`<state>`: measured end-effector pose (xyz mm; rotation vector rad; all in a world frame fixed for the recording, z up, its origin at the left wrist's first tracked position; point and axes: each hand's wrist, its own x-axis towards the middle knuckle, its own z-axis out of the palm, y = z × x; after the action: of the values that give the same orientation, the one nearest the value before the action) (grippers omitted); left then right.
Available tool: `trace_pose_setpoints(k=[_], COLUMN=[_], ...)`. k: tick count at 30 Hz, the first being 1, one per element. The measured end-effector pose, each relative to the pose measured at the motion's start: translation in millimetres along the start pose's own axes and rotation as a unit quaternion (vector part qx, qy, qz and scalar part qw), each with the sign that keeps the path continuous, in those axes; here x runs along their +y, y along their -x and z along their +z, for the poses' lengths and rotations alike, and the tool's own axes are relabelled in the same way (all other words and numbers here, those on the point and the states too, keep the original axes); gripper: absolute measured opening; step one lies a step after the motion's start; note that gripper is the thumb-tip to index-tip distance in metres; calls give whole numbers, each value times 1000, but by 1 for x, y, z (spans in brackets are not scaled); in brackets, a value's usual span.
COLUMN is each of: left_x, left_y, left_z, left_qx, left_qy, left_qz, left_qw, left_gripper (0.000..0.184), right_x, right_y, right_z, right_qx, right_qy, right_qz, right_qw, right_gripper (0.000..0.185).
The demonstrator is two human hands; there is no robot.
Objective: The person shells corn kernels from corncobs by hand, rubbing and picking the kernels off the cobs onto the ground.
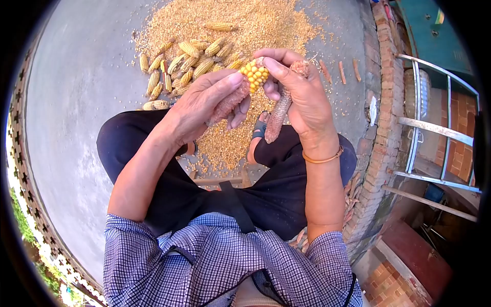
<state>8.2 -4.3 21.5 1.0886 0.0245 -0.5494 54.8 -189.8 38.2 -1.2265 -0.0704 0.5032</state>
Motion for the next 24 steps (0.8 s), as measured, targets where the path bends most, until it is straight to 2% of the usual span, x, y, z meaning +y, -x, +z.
trace_pose_setpoints(k=[5, 8, 11, 14, 17, 24], left_x=[-8, 1, -2, 0, -4, -1], left_y=[-2, 1, 3, 4, 4, 3], left_z=[-5, -3, -5, 1, -2, 4], left_qx=[12, 17, 26, 42, 39, 29], left_qy=[-85, -118, -111, -52, -51, -36], left_qz=[53, 3, 4, 14, -2, 11], left_qw=[995, 993, 993, 998, 998, 999], left_gripper=[50, 54, 54, 38, 54, 55], right_x=[6, 6, 8, 9, 8, 9], right_y=[-2, 0, 0, 0, 1, 2], right_z=[-1, 4, 5, 6, 9, 10], right_qx=[-4, -1, -1, -15, -4, 0], right_qy=[-21, 0, -8, -25, -27, -32], right_qz=[-15, -19, -14, -13, -11, -25], right_qw=[1000, 1000, 1000, 999, 1000, 999], right_gripper=[18, 17, 17, 17, 16, 13])
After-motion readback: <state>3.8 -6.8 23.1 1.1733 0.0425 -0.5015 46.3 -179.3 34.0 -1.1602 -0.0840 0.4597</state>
